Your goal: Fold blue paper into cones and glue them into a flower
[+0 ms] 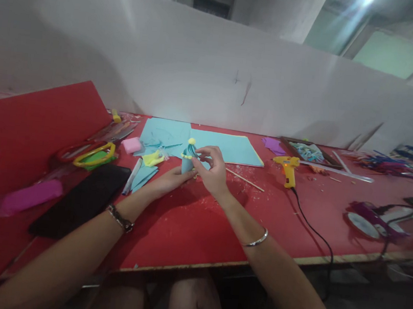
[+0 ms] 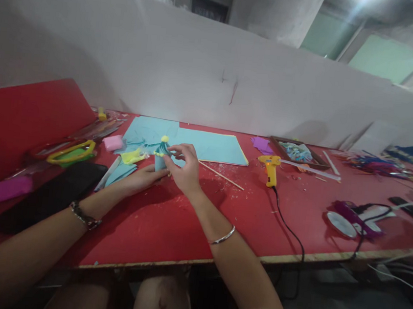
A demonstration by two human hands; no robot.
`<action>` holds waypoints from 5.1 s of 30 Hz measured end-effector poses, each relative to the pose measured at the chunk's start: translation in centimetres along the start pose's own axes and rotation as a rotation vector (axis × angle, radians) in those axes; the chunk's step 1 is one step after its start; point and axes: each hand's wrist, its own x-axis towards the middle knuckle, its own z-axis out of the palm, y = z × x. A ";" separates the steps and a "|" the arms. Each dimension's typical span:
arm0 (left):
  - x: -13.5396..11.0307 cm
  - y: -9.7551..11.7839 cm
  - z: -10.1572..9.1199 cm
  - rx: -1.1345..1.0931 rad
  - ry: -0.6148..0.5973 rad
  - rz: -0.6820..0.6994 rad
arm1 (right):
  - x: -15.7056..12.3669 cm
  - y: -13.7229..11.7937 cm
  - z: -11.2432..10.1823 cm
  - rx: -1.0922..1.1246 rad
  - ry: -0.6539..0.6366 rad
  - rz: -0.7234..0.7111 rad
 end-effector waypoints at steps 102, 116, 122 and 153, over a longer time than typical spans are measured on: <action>0.7 -0.3 0.1 -0.370 0.078 0.045 | 0.0 1.0 -0.1 -0.328 -0.194 -0.155; 0.7 -0.2 0.0 -0.409 0.070 0.022 | 0.4 1.4 0.0 0.104 0.019 0.176; 0.8 -0.2 -0.3 -0.482 0.088 -0.013 | 0.6 1.7 -0.3 0.111 -0.014 0.212; 0.9 -0.2 -0.3 -0.422 0.139 -0.021 | 0.6 1.5 -0.1 0.234 -0.020 0.364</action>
